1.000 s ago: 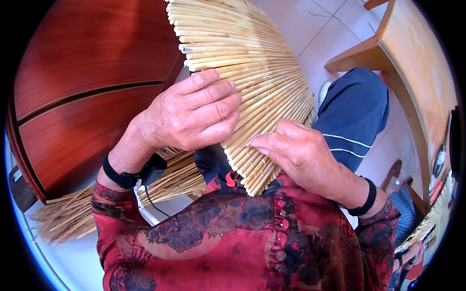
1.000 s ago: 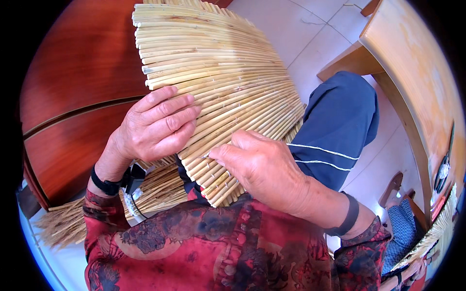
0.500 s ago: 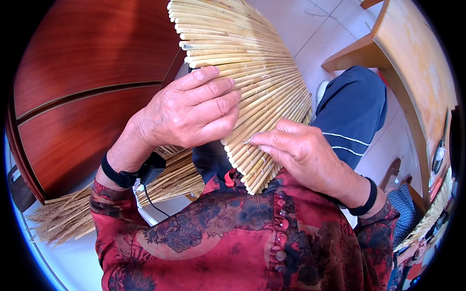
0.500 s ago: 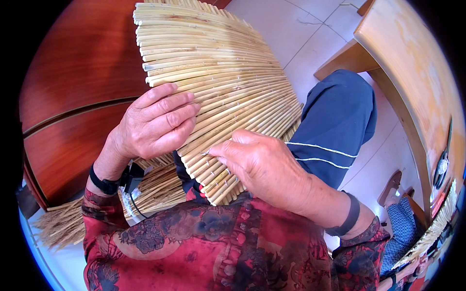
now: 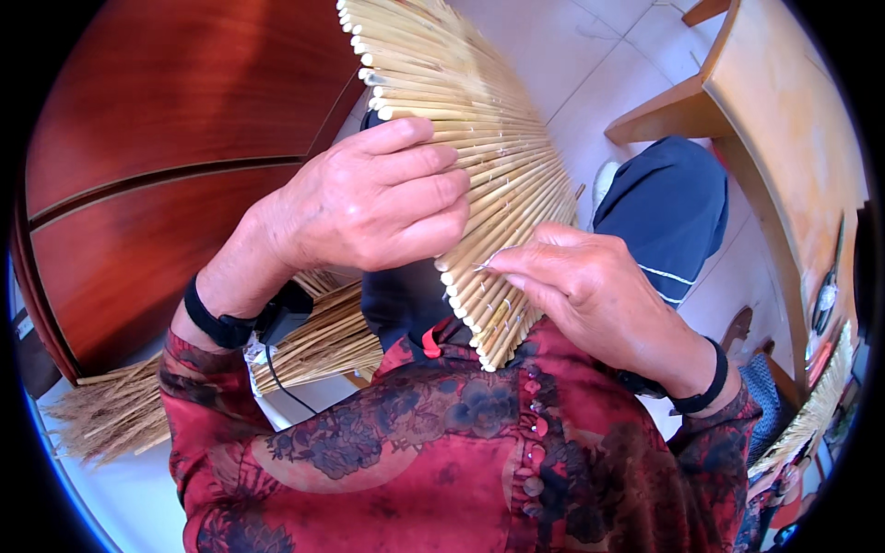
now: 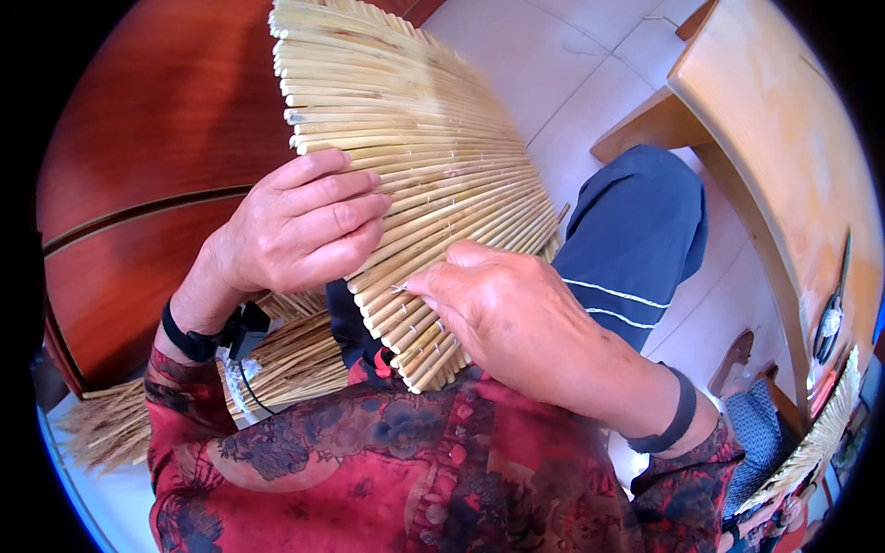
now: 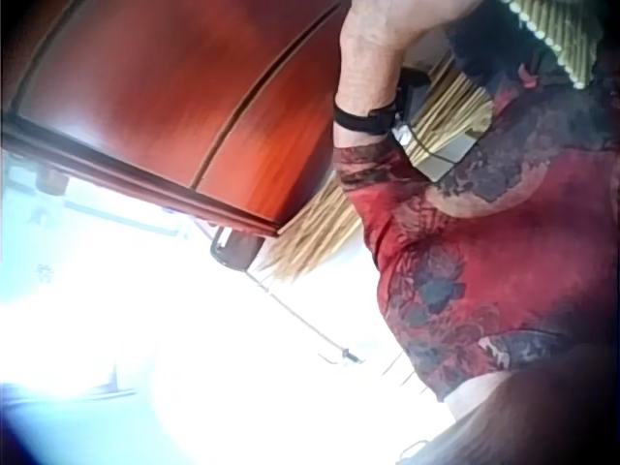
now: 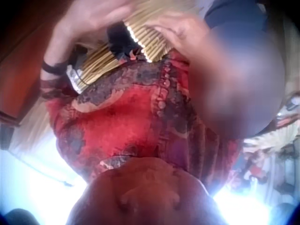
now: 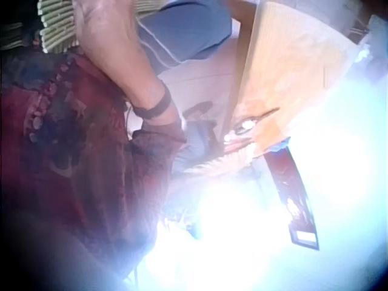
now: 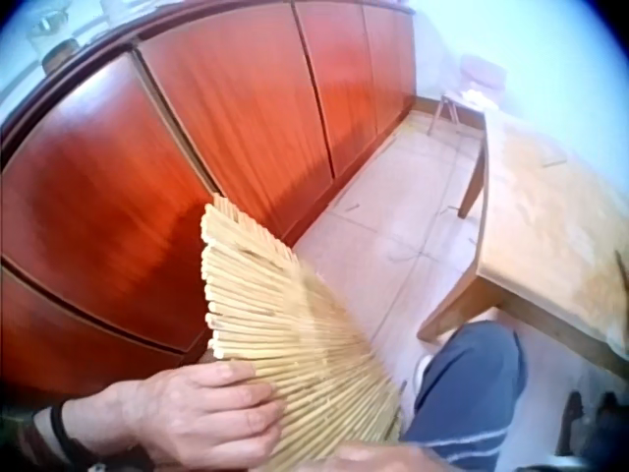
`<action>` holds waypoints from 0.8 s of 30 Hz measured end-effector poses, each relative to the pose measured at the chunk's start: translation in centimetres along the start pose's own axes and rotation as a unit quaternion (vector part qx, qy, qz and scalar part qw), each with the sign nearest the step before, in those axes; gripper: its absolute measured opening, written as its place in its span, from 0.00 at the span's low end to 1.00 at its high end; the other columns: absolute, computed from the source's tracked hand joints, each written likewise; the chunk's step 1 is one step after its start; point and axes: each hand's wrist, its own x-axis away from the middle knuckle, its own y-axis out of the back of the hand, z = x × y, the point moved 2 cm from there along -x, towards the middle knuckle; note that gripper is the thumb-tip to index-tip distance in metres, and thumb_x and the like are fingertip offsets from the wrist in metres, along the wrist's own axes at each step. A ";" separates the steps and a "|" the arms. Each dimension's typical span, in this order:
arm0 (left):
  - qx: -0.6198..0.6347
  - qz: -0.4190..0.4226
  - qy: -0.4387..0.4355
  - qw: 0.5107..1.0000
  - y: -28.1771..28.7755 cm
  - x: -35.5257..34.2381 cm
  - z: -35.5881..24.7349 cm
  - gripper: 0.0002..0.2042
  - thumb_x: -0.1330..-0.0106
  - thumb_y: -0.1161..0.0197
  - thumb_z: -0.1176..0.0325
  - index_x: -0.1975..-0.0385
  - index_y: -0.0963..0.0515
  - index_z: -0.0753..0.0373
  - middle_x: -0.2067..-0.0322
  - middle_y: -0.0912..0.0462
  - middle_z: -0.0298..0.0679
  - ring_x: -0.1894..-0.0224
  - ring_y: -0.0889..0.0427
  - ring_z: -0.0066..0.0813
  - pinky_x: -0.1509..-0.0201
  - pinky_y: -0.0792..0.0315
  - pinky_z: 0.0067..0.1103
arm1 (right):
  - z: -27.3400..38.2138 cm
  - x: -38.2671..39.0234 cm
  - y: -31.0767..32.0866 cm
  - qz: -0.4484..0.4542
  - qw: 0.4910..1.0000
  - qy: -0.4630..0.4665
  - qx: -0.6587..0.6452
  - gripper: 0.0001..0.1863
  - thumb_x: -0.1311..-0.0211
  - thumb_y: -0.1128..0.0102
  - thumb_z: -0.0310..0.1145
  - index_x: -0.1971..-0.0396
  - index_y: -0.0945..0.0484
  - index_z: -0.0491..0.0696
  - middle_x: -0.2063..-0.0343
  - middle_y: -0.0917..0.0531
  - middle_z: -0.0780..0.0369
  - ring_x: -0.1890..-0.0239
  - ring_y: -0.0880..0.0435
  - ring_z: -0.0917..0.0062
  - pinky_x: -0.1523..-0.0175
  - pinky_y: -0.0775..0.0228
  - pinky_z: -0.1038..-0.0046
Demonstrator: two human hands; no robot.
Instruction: The person weaves a straw mat by threading white string through bundles of dried straw using a needle, pulling the string tight to secure the bundles together.
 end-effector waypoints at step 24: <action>0.180 0.040 -0.150 0.971 -4.4 -8.9 5.8 0.10 0.62 0.32 0.68 0.79 0.21 0.64 0.82 0.21 0.43 0.72 0.20 0.43 0.69 0.29 0.34 | -0.4 0.9 4.9 -0.015 0.974 -0.085 0.207 0.08 0.48 0.39 0.17 0.68 0.21 0.43 0.81 0.27 0.61 0.79 0.28 0.74 0.74 0.36 0.77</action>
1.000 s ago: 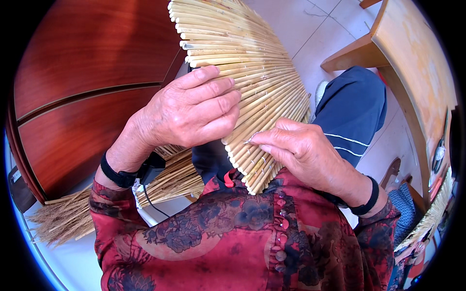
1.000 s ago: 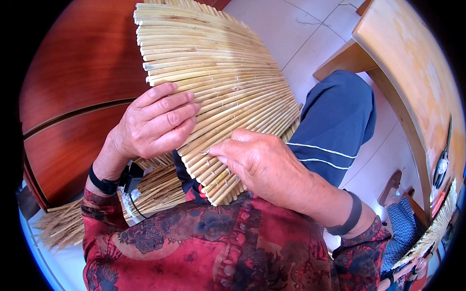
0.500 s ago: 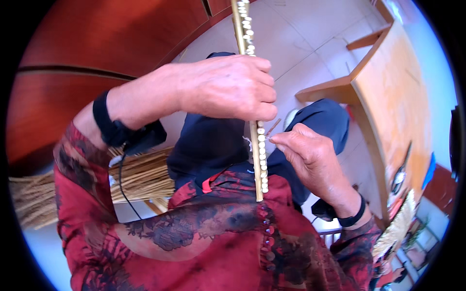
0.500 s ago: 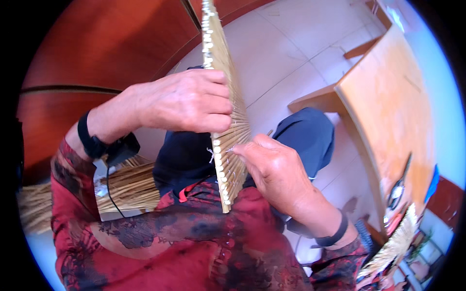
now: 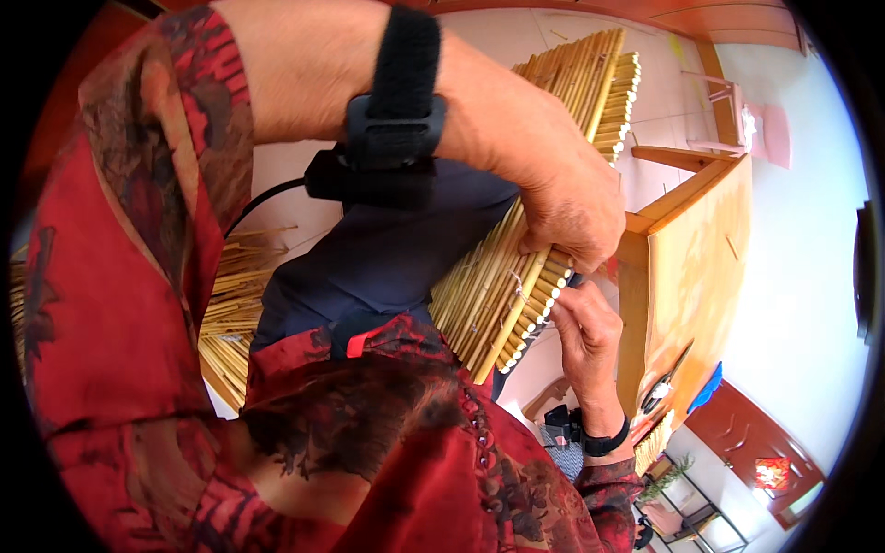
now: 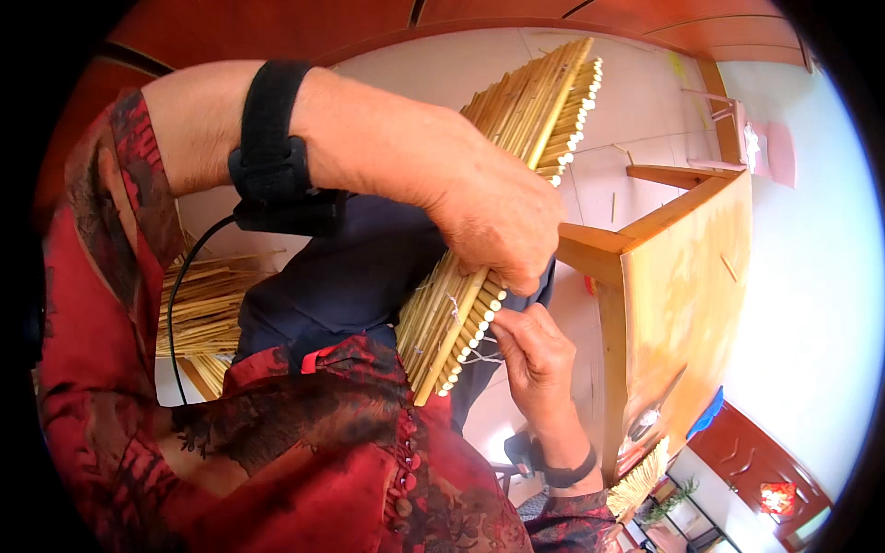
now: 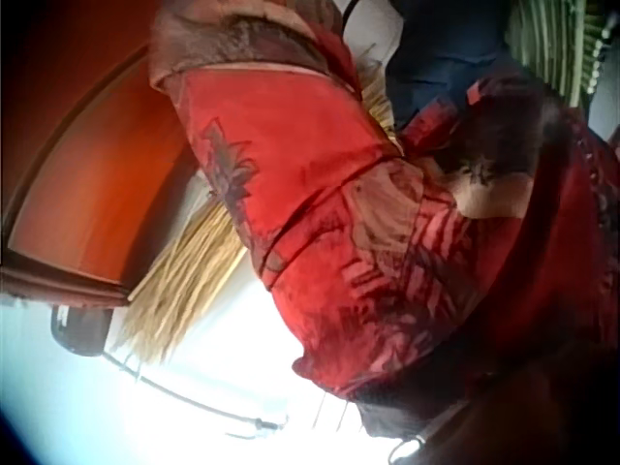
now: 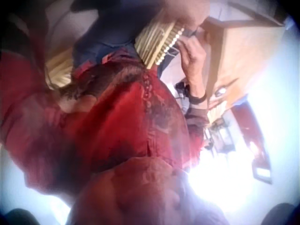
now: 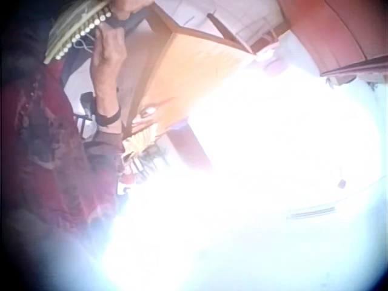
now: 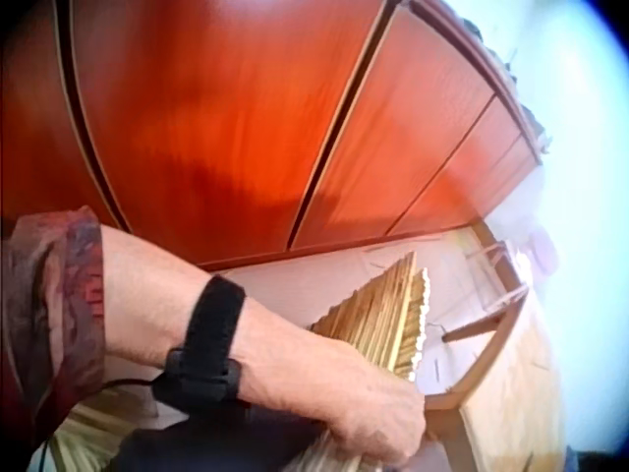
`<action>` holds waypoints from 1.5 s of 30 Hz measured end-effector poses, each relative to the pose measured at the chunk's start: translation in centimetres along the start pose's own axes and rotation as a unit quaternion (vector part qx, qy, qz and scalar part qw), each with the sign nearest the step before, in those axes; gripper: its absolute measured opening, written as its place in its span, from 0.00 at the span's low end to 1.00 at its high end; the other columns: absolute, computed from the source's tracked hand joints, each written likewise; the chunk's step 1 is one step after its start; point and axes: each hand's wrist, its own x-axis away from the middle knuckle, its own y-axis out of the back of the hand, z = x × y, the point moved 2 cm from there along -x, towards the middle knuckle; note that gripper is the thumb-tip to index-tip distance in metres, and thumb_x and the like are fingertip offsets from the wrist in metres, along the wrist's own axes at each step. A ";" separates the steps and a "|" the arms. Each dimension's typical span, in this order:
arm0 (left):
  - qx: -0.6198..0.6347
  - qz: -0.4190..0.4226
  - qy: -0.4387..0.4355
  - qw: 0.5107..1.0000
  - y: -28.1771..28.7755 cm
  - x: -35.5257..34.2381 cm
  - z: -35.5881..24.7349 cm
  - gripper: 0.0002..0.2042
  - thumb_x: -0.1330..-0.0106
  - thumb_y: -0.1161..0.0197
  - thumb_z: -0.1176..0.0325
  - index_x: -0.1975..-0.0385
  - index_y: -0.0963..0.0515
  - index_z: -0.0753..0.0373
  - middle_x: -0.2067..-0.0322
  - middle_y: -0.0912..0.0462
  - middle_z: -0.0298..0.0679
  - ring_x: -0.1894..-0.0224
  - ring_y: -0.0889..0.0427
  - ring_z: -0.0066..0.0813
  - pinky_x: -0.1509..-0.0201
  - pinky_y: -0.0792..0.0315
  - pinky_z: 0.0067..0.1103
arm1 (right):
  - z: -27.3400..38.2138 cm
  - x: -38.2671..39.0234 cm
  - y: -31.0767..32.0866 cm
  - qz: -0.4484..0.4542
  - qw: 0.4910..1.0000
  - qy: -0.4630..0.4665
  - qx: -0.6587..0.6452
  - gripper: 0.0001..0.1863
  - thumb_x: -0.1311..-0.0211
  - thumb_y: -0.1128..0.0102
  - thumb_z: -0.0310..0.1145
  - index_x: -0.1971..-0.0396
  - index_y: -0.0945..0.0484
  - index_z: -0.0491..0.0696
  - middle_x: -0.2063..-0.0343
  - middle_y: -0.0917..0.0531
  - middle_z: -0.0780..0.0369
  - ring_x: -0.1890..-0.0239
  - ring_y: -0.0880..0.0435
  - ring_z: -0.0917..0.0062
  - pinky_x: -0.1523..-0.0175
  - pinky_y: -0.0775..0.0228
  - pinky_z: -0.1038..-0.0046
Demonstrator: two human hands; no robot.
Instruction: The person weaves a straw mat by threading white string through bundles of dried straw using a needle, pulling the string tight to secure the bundles together.
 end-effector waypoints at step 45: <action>0.080 0.119 0.007 0.990 0.2 -2.3 0.8 0.12 0.61 0.29 0.70 0.73 0.18 0.61 0.75 0.18 0.43 0.68 0.20 0.42 0.66 0.29 0.35 | -2.5 2.6 -0.8 -0.059 0.998 -0.027 -0.009 0.12 0.51 0.37 0.16 0.65 0.21 0.42 0.83 0.24 0.60 0.81 0.25 0.73 0.75 0.33 0.77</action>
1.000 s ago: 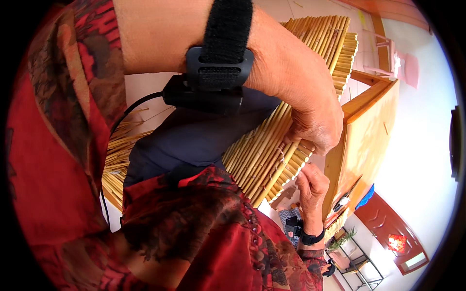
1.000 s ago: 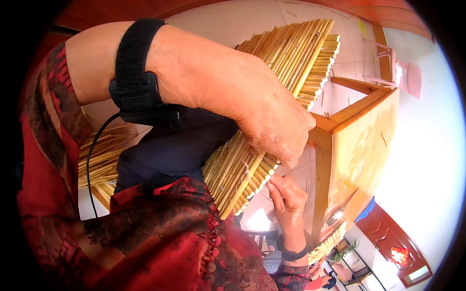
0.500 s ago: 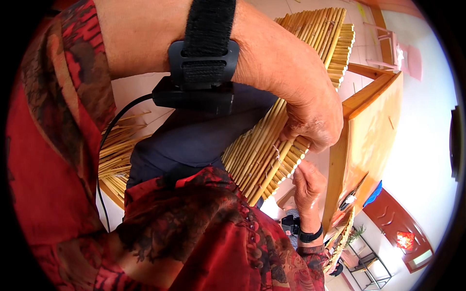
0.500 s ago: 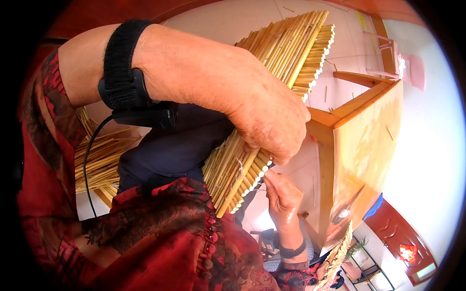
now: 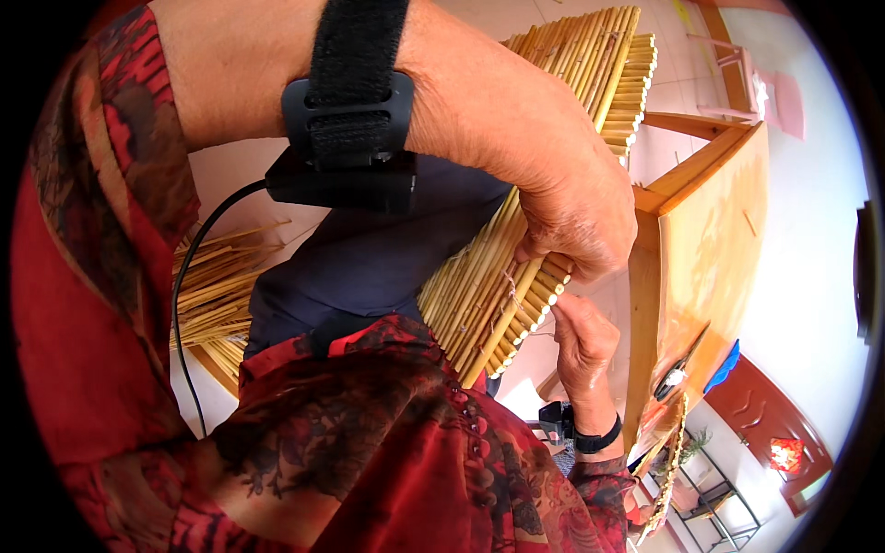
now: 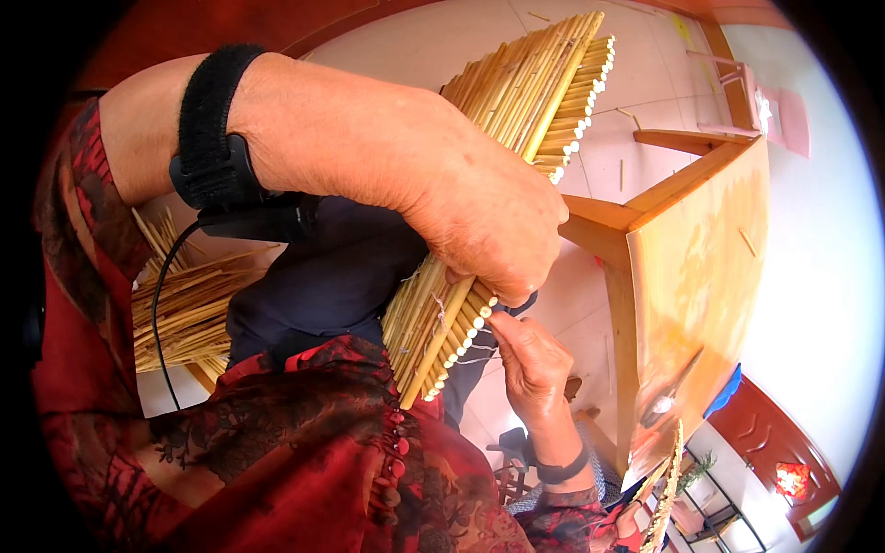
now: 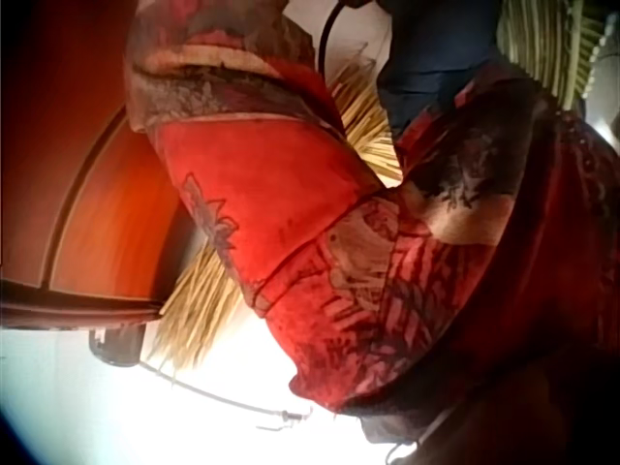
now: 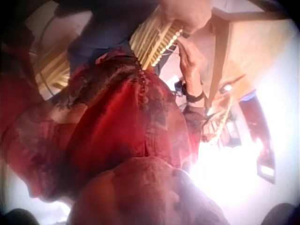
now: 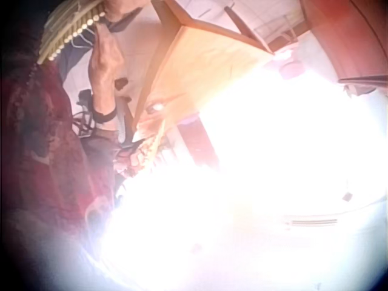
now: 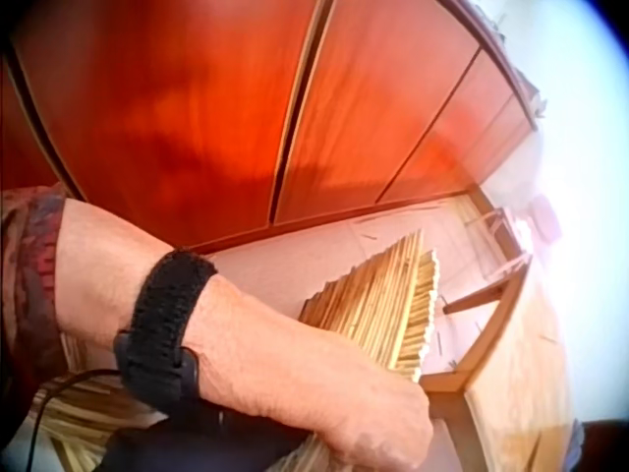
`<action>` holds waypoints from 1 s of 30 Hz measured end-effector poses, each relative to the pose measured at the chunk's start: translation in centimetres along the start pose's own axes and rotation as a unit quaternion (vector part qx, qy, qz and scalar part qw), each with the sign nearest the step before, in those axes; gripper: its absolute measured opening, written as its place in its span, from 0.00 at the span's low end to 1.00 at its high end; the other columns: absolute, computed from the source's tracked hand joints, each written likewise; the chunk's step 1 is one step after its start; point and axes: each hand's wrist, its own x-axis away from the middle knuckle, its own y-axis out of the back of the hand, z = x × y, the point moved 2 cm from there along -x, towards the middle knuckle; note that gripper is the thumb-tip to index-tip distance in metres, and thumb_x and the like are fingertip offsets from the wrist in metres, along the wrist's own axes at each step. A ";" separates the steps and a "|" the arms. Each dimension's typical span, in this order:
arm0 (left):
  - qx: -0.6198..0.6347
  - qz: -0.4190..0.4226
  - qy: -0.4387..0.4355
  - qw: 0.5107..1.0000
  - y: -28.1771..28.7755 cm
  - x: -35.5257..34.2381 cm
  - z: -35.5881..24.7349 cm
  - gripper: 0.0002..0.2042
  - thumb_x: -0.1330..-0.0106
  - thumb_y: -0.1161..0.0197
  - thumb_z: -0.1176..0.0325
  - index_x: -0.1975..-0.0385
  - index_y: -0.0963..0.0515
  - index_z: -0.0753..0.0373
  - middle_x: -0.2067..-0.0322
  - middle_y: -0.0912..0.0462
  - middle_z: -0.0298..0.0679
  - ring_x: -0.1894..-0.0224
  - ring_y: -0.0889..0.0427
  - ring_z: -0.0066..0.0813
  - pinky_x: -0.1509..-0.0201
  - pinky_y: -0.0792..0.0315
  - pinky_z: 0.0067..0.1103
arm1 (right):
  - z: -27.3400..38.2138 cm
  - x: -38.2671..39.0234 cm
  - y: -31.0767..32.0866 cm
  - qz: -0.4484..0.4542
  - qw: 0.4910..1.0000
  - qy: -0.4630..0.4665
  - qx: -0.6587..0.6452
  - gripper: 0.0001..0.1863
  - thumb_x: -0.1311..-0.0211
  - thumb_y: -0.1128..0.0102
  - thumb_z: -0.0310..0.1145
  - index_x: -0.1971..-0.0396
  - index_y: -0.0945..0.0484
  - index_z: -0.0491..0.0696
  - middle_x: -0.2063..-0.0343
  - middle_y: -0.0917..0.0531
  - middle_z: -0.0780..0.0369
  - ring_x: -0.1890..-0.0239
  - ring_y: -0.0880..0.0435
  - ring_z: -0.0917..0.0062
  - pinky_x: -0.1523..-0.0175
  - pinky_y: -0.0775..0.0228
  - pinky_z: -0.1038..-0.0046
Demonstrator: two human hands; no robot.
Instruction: The person weaves a straw mat by threading white string through bundles of dried straw using a needle, pulling the string tight to secure the bundles together.
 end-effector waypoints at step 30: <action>-0.032 -0.016 0.016 0.999 -0.3 0.6 -0.4 0.04 0.53 0.38 0.67 0.79 0.21 0.59 0.84 0.22 0.34 0.76 0.23 0.35 0.63 0.35 0.27 | 0.8 -1.3 -0.1 0.033 0.998 0.046 0.002 0.09 0.50 0.37 0.18 0.67 0.22 0.43 0.81 0.24 0.58 0.80 0.23 0.68 0.75 0.33 0.73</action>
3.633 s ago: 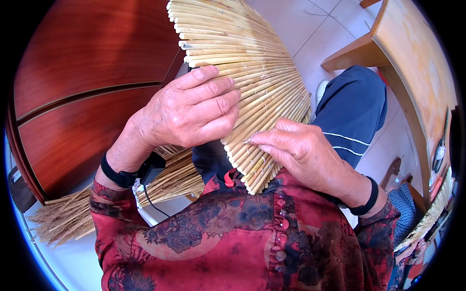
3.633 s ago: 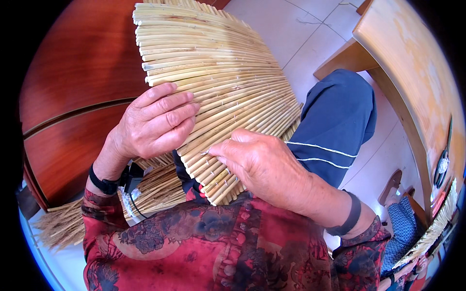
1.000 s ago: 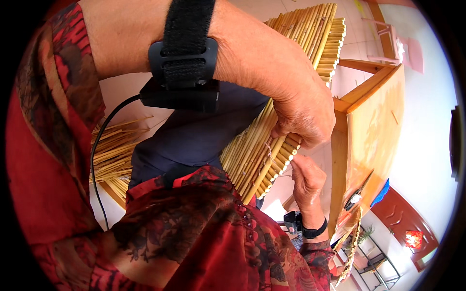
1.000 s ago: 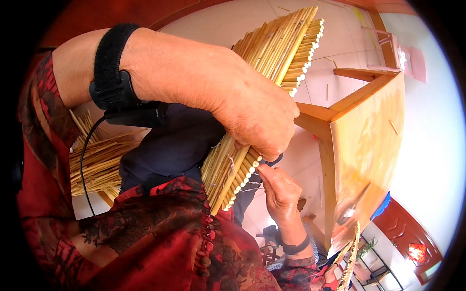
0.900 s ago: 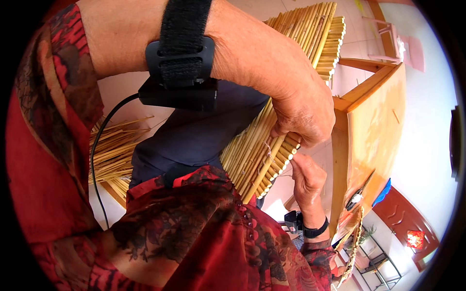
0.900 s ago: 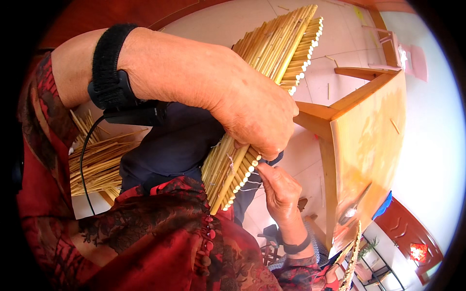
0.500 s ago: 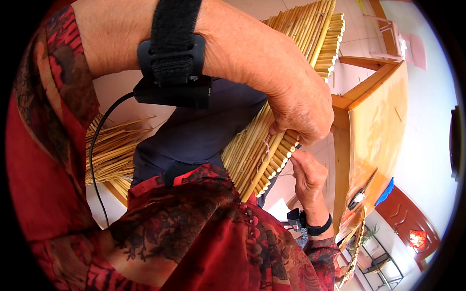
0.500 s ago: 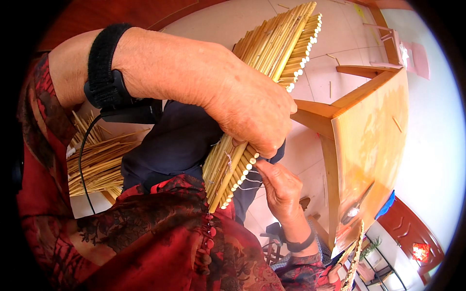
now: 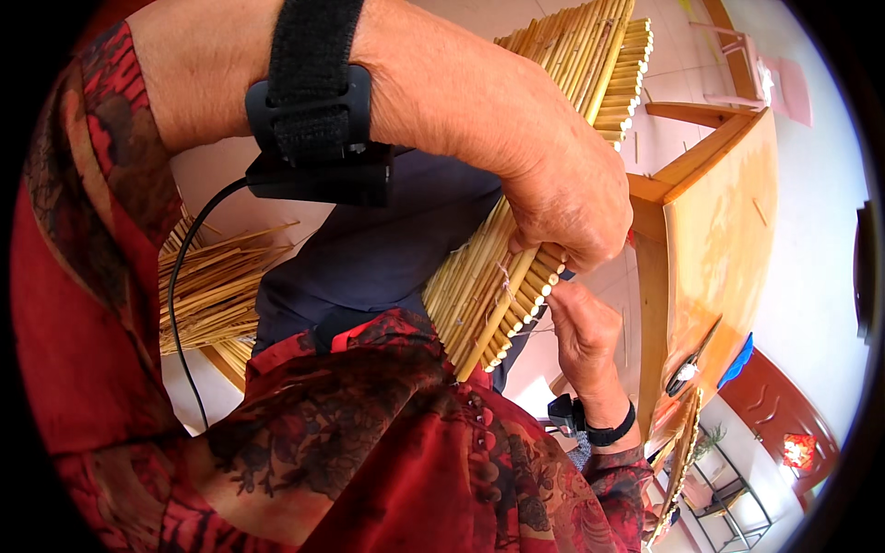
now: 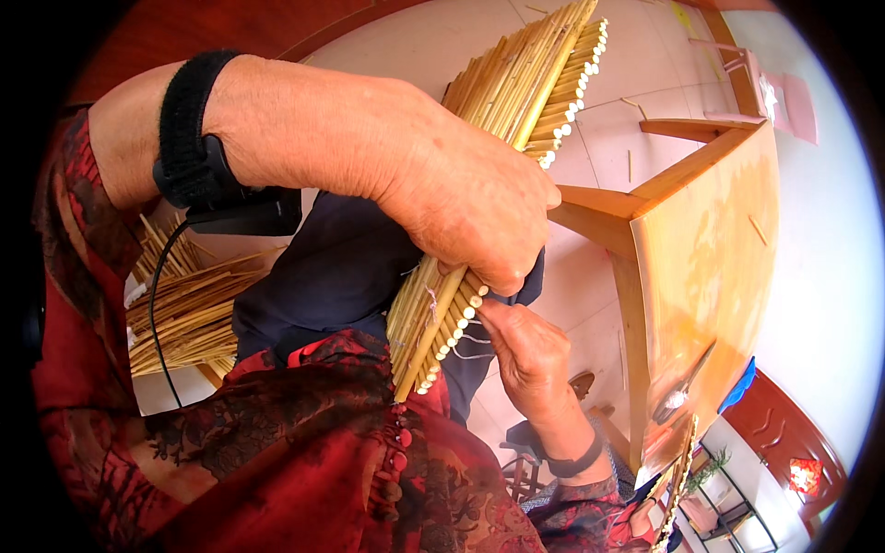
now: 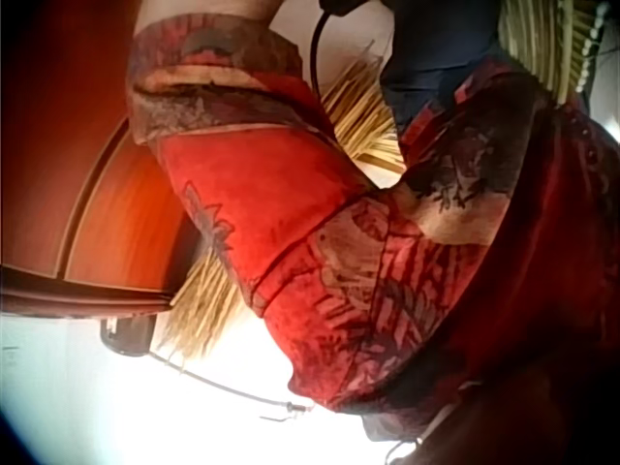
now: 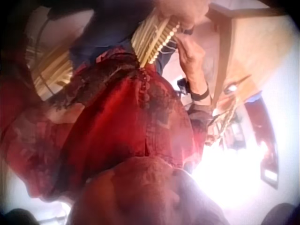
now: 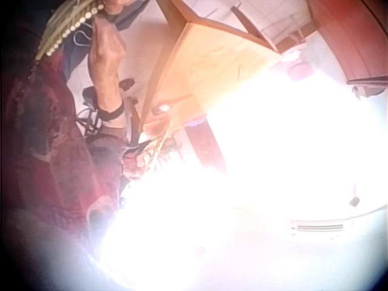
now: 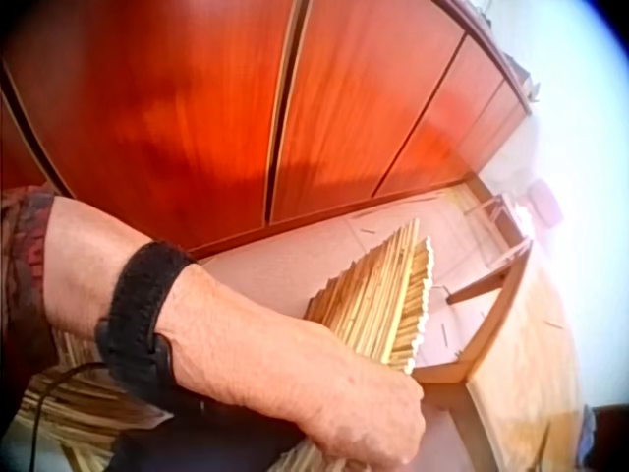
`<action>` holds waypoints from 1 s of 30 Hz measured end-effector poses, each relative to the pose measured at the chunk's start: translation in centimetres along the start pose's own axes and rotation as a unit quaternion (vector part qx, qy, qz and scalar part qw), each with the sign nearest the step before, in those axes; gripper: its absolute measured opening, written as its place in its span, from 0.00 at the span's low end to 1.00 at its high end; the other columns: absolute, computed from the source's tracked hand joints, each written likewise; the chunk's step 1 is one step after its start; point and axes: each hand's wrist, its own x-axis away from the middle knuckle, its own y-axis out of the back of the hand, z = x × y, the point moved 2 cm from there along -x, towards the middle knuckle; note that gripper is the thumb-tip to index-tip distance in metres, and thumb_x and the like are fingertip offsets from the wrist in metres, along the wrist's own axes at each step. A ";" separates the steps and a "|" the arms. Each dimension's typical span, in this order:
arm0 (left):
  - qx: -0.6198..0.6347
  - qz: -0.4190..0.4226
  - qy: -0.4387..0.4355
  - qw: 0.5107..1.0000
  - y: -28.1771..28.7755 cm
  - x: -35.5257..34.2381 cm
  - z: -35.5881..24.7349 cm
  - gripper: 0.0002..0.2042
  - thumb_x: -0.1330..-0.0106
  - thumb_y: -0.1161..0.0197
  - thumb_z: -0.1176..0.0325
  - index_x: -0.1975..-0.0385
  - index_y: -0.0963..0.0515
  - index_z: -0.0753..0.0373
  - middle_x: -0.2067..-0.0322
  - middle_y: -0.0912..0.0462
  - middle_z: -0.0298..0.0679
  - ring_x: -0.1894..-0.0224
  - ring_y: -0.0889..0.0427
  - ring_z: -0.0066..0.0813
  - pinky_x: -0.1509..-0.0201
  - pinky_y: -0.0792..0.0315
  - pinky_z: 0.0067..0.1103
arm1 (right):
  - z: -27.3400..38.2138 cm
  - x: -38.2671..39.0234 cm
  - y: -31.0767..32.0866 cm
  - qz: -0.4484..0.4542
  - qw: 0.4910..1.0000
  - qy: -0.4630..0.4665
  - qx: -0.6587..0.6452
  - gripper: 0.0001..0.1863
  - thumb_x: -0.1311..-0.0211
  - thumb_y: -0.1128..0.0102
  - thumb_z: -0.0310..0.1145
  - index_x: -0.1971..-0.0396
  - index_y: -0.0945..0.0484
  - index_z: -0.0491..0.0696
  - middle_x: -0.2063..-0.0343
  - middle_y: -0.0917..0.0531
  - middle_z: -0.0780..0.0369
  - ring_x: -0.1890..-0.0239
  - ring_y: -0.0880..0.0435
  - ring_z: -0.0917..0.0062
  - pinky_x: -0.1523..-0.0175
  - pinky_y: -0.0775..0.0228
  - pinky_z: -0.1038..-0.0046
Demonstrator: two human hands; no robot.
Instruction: The person weaves a straw mat by threading white string through bundles of dried straw using a needle, pulling the string tight to secure the bundles together.
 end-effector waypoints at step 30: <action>-0.007 -0.053 -0.019 0.998 -0.3 0.2 -0.2 0.03 0.54 0.38 0.67 0.80 0.20 0.57 0.83 0.22 0.34 0.76 0.22 0.34 0.62 0.36 0.27 | 0.6 -0.5 -0.6 0.014 0.999 -0.022 -0.027 0.06 0.47 0.40 0.19 0.70 0.26 0.43 0.80 0.27 0.56 0.78 0.24 0.62 0.73 0.32 0.71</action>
